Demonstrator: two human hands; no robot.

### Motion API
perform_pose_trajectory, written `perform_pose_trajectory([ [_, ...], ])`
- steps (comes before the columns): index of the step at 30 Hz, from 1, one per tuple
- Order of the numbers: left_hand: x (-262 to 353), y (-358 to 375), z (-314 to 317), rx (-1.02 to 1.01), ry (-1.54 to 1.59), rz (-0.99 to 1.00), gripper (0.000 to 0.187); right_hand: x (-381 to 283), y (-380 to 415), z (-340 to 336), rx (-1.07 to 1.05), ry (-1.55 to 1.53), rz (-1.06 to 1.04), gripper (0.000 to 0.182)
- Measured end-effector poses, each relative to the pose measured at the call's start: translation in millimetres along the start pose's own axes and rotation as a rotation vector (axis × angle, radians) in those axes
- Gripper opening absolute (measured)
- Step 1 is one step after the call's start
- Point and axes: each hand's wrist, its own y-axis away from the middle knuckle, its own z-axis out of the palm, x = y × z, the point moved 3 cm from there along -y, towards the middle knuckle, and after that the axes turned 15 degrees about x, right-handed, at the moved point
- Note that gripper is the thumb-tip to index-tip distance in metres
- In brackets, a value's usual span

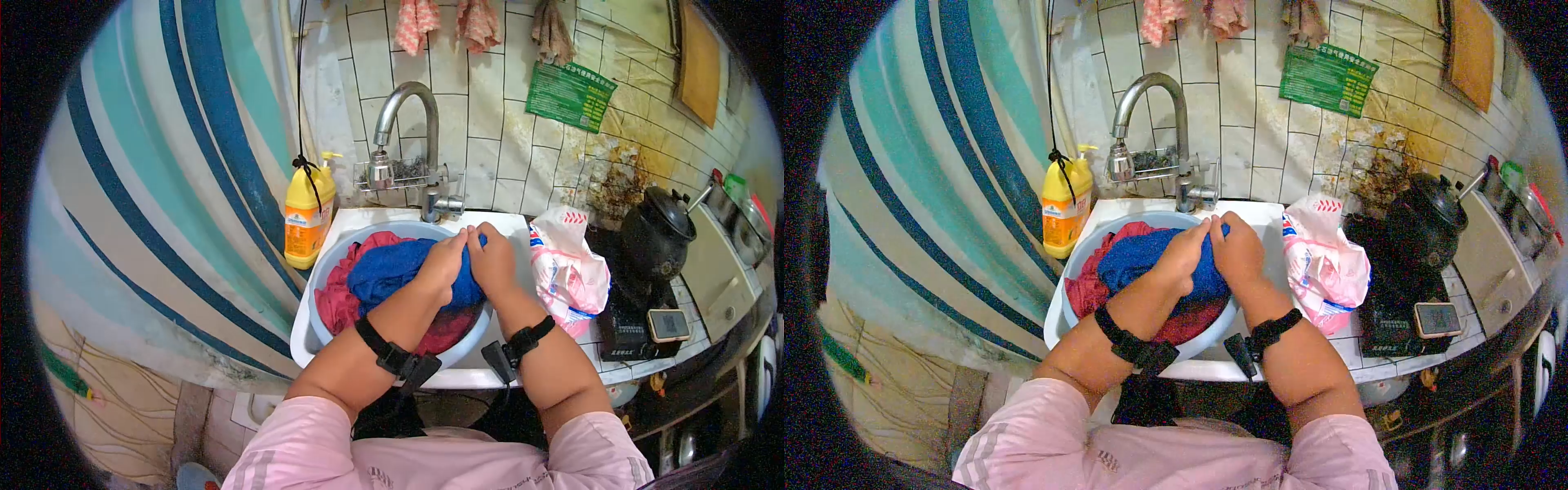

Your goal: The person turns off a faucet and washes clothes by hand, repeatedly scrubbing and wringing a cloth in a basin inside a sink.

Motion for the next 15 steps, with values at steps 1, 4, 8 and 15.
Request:
perform_pose_trajectory([
  [1, 1, -1, -1, -0.002, -0.001, 0.003, 0.047, -3, 2, -2, 0.004, -0.001, -0.001, 0.026],
  [4, -3, -12, -8, -0.016, 0.077, 0.024, 0.042, -29, 13, -14, 0.076, -0.085, -0.197, 0.024],
  [8, -2, -6, -7, -0.17, 0.383, -0.173, 0.046, -57, 25, -24, 0.067, -0.317, -0.478, 0.025],
  [15, -2, -6, -2, -0.036, 0.077, -0.022, 0.033, -5, 2, -1, 0.001, 0.004, -0.07, 0.029],
])
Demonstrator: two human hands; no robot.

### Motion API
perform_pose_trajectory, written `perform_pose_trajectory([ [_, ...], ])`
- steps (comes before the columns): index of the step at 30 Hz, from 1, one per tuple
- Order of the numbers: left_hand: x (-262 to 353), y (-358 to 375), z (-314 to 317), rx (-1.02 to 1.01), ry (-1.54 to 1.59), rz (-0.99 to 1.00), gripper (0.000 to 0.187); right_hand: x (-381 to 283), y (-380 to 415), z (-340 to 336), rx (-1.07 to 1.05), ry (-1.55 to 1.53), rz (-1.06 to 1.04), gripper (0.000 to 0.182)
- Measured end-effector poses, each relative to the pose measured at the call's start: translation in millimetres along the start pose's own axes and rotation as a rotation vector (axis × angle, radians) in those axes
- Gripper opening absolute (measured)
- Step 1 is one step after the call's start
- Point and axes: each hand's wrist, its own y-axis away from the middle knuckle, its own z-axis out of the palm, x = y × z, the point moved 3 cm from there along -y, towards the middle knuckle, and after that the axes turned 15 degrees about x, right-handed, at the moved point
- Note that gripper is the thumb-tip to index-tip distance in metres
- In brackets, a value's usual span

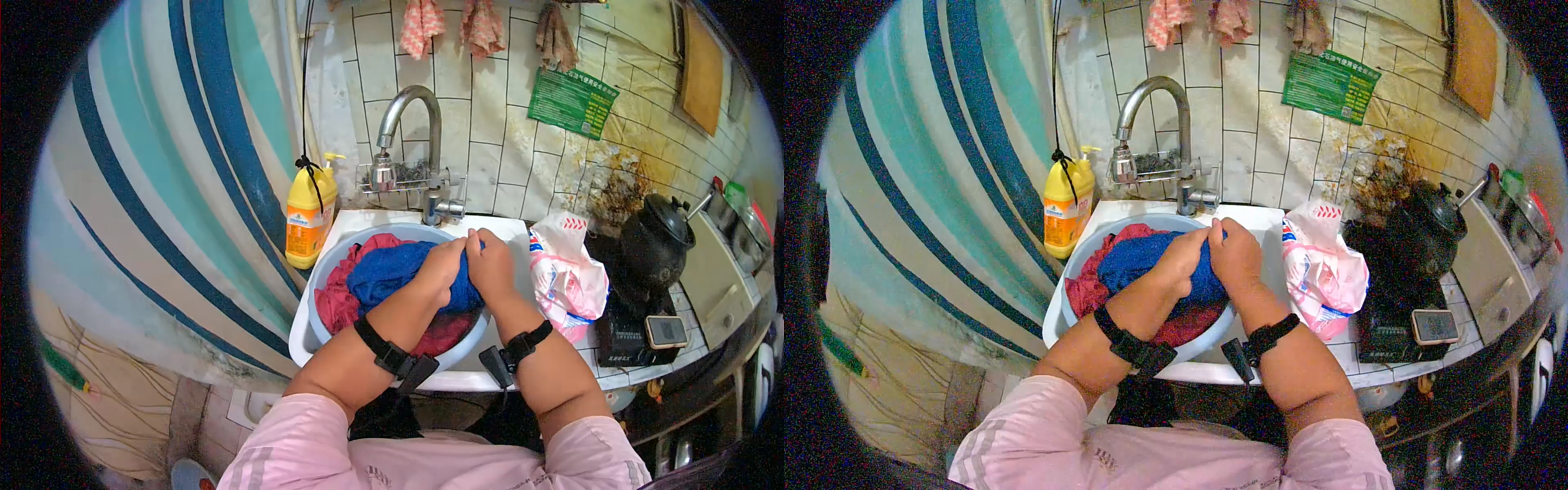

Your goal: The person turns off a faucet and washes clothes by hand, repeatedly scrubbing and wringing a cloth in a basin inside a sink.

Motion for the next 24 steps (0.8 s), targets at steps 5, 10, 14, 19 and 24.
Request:
perform_pose_trajectory([
  [5, 7, 4, -4, 0.027, 0.007, -0.014, 0.03, 6, 4, 7, 0.149, -0.111, -0.202, 0.028],
  [10, 14, 0, -11, 0.165, -0.038, 0.14, 0.036, 17, 3, 14, -0.206, -0.218, 0.091, 0.026],
  [14, 17, -2, -15, 0.308, -0.042, 0.242, 0.042, 0, 10, 5, -0.183, -0.288, 0.058, 0.025],
  [19, -12, -34, -20, 0.056, 0.11, 0.087, 0.04, -40, 20, -15, 0.048, -0.233, -0.259, 0.022],
  [24, 13, 14, -2, 0.162, -0.201, 0.19, 0.042, -17, 6, -2, 0.041, -0.058, -0.123, 0.026],
])
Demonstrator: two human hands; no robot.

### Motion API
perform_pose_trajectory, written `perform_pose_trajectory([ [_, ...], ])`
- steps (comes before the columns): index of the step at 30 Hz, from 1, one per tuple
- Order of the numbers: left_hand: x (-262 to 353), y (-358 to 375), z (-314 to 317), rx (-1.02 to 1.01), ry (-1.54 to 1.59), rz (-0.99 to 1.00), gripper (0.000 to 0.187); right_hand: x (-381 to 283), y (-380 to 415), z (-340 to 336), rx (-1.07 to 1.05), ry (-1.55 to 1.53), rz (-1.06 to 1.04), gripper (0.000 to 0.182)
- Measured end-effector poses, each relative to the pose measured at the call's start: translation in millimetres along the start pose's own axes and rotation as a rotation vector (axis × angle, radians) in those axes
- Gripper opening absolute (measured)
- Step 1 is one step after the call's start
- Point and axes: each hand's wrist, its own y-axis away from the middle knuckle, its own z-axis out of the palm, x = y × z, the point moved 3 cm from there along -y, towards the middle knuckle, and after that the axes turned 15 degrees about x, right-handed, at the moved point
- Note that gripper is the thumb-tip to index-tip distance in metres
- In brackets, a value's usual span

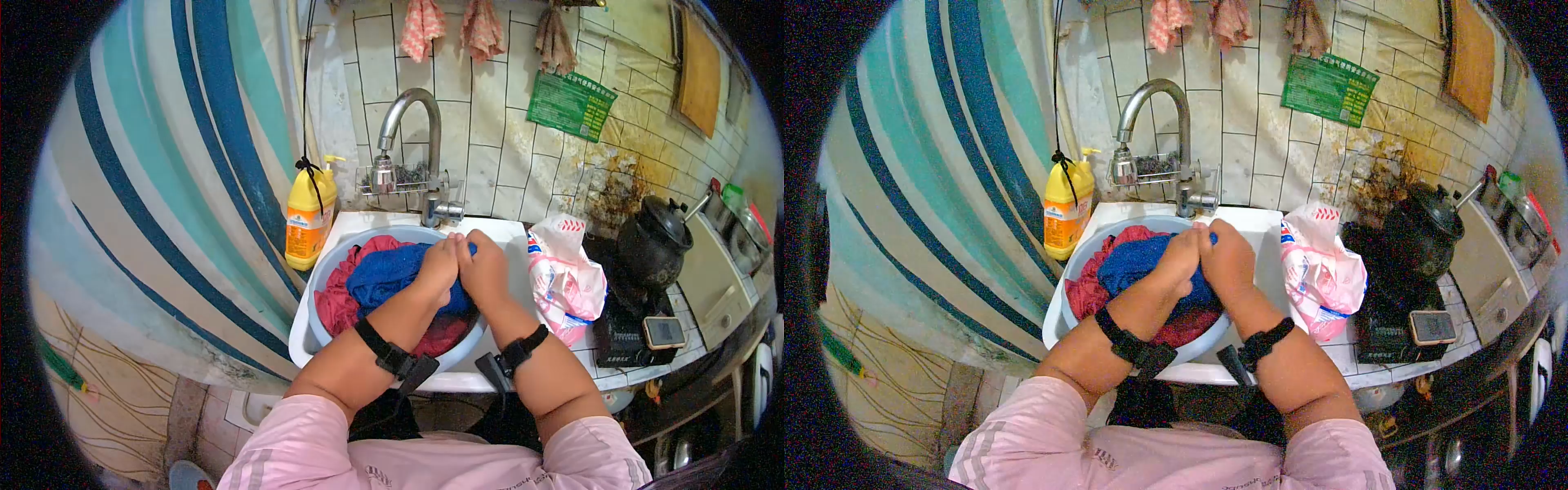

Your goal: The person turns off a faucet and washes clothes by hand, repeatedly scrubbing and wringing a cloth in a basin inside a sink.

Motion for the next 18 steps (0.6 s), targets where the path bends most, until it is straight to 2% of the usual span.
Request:
perform_pose_trajectory([
  [1, 4, 3, 0, -0.001, -0.004, -0.004, 0.042, 11, -3, 3, -0.052, 0.058, 0.133, 0.03],
  [3, 4, 7, 3, -0.099, -0.024, -0.107, 0.047, 22, -4, 6, -0.044, 0.069, 0.179, 0.03],
  [5, -6, -2, 4, -0.129, 0.0, -0.093, 0.047, 31, -4, 10, -0.077, 0.061, 0.249, 0.03],
  [8, -10, -10, 5, -0.172, 0.024, -0.023, 0.047, 27, -2, 7, -0.057, -0.013, 0.227, 0.028],
  [9, -7, -10, 3, -0.116, 0.072, -0.04, 0.045, 22, -2, 4, -0.055, -0.016, 0.227, 0.028],
  [10, -5, -10, 1, -0.059, 0.121, -0.056, 0.043, 15, -1, 0, -0.084, -0.026, 0.186, 0.027],
  [12, -10, -18, -3, -0.087, 0.178, -0.101, 0.04, -1, 2, -6, -0.117, -0.037, 0.139, 0.026],
  [13, -19, -26, -4, -0.117, 0.233, -0.15, 0.037, -15, 5, -10, -0.046, -0.118, -0.017, 0.025],
  [14, -46, -47, 1, -0.288, 0.431, -0.23, 0.034, -25, 6, -14, 0.023, -0.199, -0.172, 0.026],
  [17, -39, -33, 7, -0.253, 0.434, -0.2, 0.038, -32, 5, -17, 0.034, -0.168, -0.15, 0.027],
  [18, -31, -25, 5, -0.229, 0.218, -0.157, 0.044, -26, 4, -14, 0.031, -0.166, -0.15, 0.027],
])
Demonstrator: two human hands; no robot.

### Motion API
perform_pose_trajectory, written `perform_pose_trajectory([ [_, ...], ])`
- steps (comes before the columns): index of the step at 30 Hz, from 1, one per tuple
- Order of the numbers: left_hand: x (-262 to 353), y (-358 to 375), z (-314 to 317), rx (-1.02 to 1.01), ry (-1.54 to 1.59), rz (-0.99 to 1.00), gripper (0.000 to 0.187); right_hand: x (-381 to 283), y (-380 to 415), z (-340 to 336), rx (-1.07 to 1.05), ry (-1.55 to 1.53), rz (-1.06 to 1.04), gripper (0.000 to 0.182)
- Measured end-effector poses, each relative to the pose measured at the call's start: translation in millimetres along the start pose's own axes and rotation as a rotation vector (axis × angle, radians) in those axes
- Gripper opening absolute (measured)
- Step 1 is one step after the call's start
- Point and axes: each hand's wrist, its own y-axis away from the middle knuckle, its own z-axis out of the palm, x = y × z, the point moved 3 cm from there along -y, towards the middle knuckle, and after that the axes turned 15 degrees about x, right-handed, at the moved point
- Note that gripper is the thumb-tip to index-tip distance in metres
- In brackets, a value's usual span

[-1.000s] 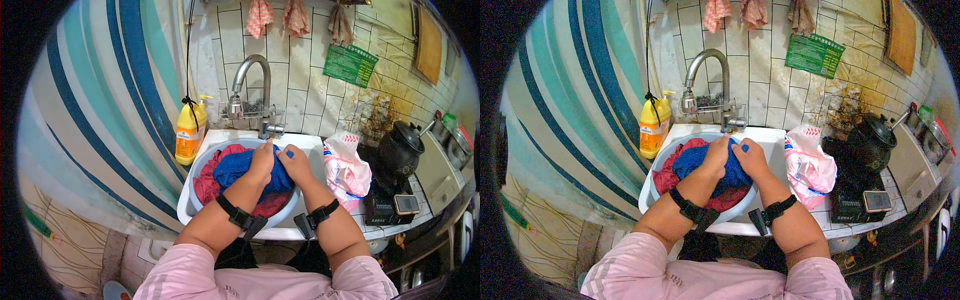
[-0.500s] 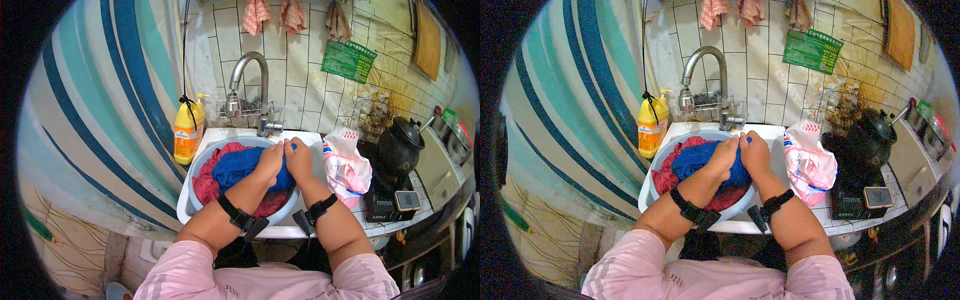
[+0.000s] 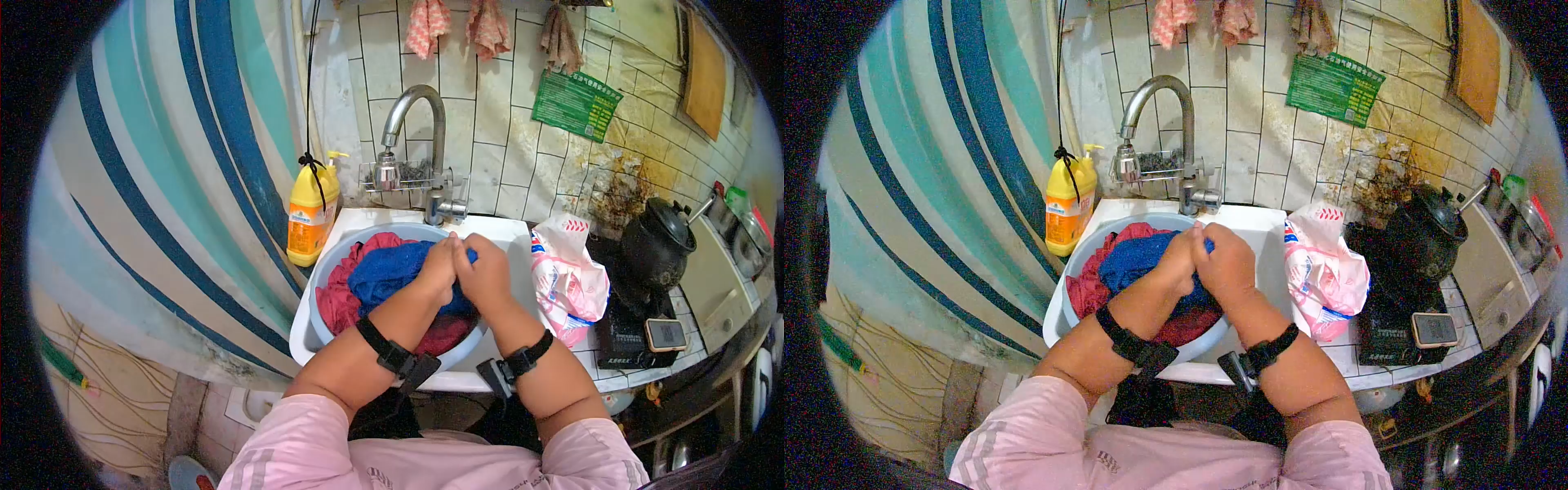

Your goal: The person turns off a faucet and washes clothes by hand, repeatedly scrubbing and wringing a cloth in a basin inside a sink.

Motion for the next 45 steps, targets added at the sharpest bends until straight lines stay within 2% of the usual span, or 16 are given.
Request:
perform_pose_trajectory([
  [2, 9, 10, 8, 0.085, -0.049, -0.046, 0.045, 30, -3, 7, 0.005, 0.143, 0.19, 0.027],
  [5, 30, 40, 17, 0.19, -0.161, -0.08, 0.05, 53, -4, 9, -0.044, 0.218, 0.32, 0.027],
  [9, 30, 37, 14, 0.157, -0.198, 0.0, 0.05, 45, 0, 8, -0.051, 0.243, 0.33, 0.028],
  [11, 18, 17, 5, 0.14, -0.148, 0.051, 0.049, 28, 1, 4, -0.033, 0.17, 0.185, 0.027],
  [15, -13, -27, -8, 0.01, 0.24, -0.062, 0.038, -9, 5, 0, -0.005, 0.05, -0.034, 0.025],
  [17, -17, -25, -10, -0.13, 0.241, -0.092, 0.038, -4, 6, 2, -0.075, 0.109, 0.021, 0.027],
  [18, 3, 2, -3, 0.043, 0.056, 0.035, 0.042, 1, 3, 2, -0.057, 0.163, 0.089, 0.028],
  [19, 11, 12, 2, 0.043, 0.055, 0.034, 0.042, 7, 0, 3, -0.056, 0.164, 0.091, 0.028],
  [21, 19, 21, 7, 0.126, -0.072, -0.02, 0.047, 32, -4, 5, -0.054, 0.246, 0.296, 0.029],
  [26, 18, 22, 7, 0.156, -0.16, -0.02, 0.048, 42, 0, 5, -0.056, 0.262, 0.308, 0.028],
  [32, 15, 15, 3, 0.02, -0.014, 0.008, 0.043, 1, 4, -4, -0.074, 0.135, 0.115, 0.029],
  [35, 0, 1, 0, -0.071, 0.16, -0.134, 0.038, -5, 6, -2, -0.079, 0.117, 0.051, 0.03],
  [38, 26, 31, 10, 0.093, -0.075, 0.068, 0.044, 19, 2, 2, -0.012, 0.148, 0.125, 0.03],
  [40, 25, 30, 11, 0.092, -0.125, 0.073, 0.045, 39, -1, 5, -0.015, 0.241, 0.278, 0.03],
  [43, 30, 35, 13, 0.063, -0.209, 0.071, 0.048, 53, 3, 9, -0.03, 0.242, 0.332, 0.029],
  [45, 33, 41, 13, 0.145, -0.219, 0.019, 0.048, 56, 5, 10, -0.031, 0.236, 0.334, 0.029],
])
